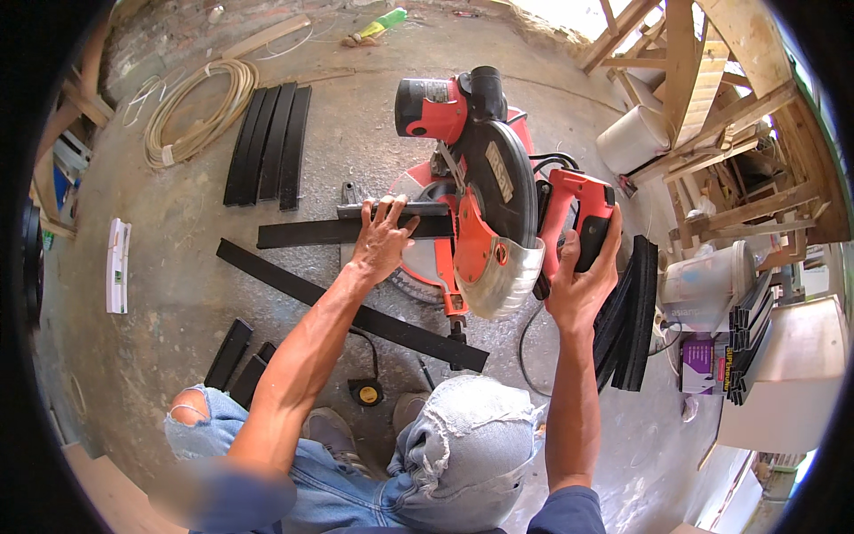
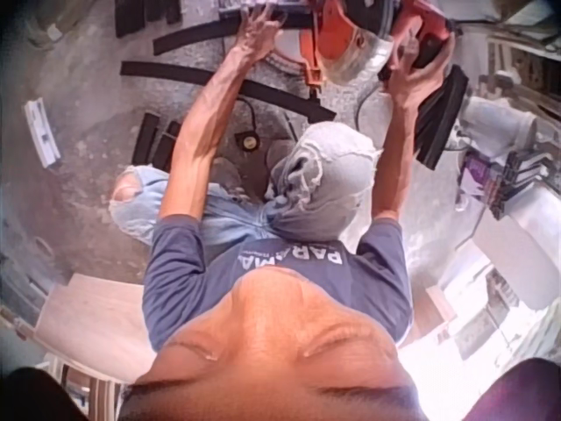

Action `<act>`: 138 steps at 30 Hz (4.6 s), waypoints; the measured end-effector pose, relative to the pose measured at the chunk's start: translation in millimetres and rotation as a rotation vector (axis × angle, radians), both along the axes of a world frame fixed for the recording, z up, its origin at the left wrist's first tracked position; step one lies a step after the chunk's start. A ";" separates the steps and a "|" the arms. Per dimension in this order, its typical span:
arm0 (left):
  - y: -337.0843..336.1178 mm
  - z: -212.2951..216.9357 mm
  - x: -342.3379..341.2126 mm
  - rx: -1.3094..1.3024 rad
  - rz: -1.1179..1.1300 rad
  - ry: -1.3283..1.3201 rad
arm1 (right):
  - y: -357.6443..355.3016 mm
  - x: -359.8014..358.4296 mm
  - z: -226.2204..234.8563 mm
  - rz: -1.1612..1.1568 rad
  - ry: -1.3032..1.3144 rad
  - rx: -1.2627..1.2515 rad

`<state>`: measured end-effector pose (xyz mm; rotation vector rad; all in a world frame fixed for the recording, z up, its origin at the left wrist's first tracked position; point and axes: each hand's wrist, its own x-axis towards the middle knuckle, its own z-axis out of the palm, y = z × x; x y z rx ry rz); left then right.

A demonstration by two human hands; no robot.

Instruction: The person measures black metal profiles with a tape measure and cuts them to length using a power miter saw.

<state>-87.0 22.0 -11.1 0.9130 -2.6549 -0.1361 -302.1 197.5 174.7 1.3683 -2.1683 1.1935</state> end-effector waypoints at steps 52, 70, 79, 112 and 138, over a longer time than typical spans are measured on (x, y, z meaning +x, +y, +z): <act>6.4 31.1 -23.4 0.091 0.134 -0.199 | -15.7 -0.1 19.9 0.088 -0.329 -0.044; 5.3 28.2 -26.2 0.133 0.125 -0.169 | -26.5 -23.1 42.3 0.153 -1.251 -0.068; 5.4 22.6 -26.2 0.069 0.125 -0.192 | -31.0 -21.8 49.0 0.129 -1.297 -0.055; 7.0 33.3 -17.2 0.115 0.102 -0.240 | -32.4 -27.5 32.5 0.220 -1.180 -0.009; 7.0 25.4 -18.9 0.076 0.083 -0.212 | -25.6 -30.7 28.9 0.240 -1.182 -0.009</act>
